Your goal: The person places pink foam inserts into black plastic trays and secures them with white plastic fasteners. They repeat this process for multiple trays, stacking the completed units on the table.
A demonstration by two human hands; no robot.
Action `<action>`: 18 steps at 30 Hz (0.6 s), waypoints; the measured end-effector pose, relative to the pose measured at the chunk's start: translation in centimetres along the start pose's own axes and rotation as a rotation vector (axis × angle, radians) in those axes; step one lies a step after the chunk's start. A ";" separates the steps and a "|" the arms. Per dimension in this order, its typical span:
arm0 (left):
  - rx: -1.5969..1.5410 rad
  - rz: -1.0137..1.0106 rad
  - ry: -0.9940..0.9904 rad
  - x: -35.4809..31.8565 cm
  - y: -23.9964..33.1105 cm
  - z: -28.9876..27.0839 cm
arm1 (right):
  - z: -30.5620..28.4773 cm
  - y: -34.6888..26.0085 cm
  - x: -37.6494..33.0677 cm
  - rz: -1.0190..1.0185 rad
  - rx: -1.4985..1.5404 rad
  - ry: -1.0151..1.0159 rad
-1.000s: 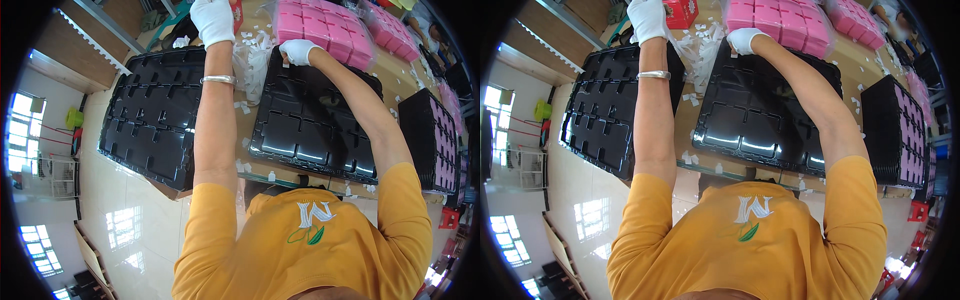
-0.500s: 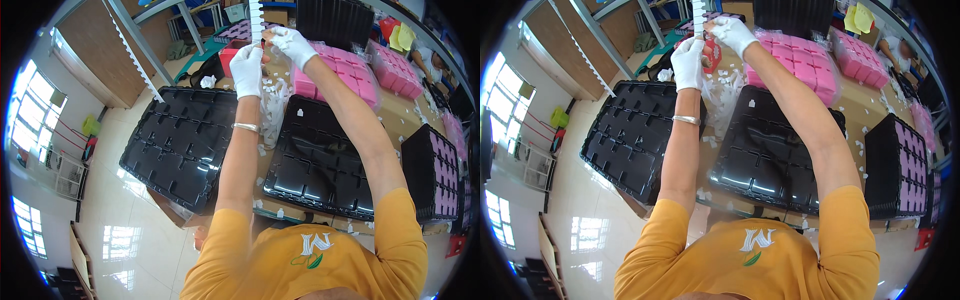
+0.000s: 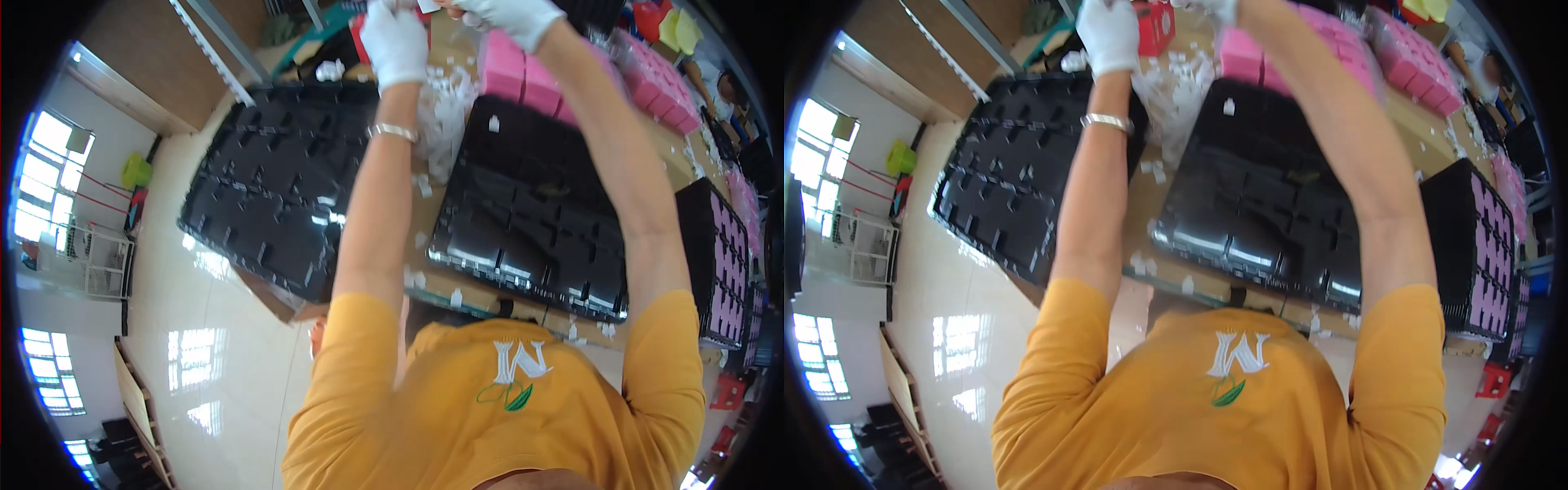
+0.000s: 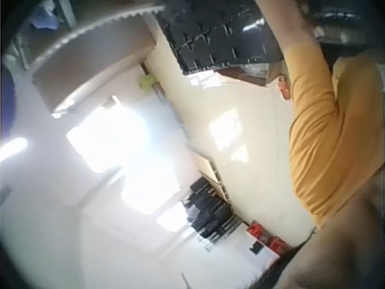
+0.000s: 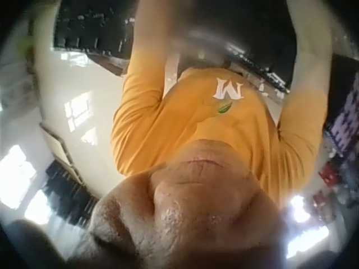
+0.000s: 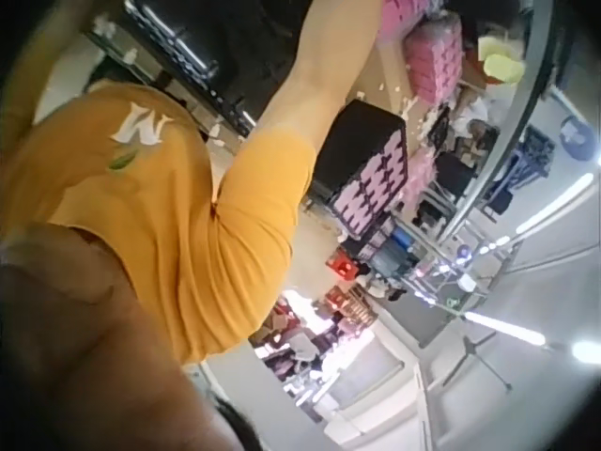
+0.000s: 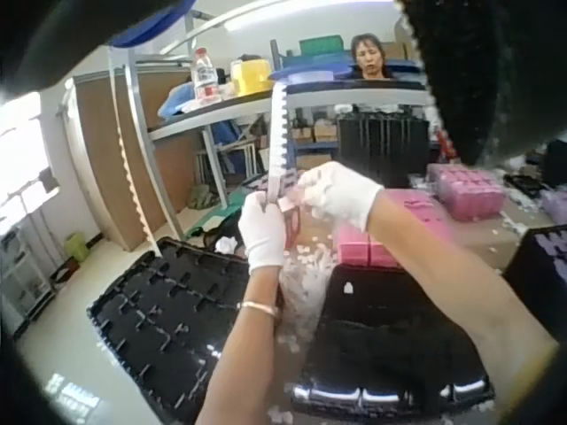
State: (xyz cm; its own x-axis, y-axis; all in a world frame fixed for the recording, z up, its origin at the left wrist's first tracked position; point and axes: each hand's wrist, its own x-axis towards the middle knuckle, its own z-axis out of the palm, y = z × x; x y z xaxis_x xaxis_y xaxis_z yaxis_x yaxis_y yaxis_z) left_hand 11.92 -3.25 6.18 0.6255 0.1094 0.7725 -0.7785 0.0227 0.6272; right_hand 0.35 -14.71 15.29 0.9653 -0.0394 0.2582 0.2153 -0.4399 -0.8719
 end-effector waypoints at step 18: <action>-0.432 -0.487 -0.286 0.1 4.4 -0.3 | 10.1 6.7 -18.6 0.067 -0.866 -0.500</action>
State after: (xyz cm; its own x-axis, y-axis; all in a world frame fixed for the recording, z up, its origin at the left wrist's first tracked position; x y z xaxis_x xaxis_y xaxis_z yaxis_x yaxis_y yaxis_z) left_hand 8.56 -2.89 8.94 0.8505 -0.2769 0.4473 -0.3208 0.4008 0.8582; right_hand -14.64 -7.84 0.41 0.9656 0.2062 -0.1585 0.1684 -0.9601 -0.2231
